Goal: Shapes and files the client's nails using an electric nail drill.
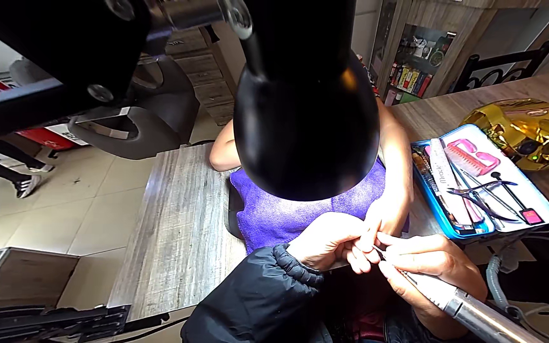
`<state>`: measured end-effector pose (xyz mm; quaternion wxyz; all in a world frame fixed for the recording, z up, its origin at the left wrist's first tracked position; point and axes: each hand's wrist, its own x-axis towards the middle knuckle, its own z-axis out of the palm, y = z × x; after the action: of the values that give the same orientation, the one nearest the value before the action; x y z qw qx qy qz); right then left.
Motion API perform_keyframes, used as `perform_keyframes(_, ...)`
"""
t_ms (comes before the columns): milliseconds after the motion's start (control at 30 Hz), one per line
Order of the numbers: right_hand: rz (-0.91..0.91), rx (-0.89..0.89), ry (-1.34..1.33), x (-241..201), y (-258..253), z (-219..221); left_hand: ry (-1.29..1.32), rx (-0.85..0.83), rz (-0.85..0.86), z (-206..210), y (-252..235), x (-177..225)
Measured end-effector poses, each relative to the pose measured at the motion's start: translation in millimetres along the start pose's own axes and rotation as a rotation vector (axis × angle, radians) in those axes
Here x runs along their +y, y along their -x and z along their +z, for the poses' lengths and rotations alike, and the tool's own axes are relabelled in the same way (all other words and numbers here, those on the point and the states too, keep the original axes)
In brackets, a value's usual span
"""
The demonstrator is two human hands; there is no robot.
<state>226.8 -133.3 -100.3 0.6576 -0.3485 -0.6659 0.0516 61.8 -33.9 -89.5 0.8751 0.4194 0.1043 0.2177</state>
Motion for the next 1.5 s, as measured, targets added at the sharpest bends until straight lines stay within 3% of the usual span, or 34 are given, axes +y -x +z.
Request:
perform_keyframes(500, -0.009, -0.034, -0.015, -0.4, 0.5, 1.1, -0.020, 0.050, 0.034, 3.9, -0.5, -0.9)
perform_keyframes(1500, -0.067, 0.010, 0.017, 4.4, 5.2, 2.1, 0.029, -0.037, -0.019, -0.5, 0.2, 0.6)
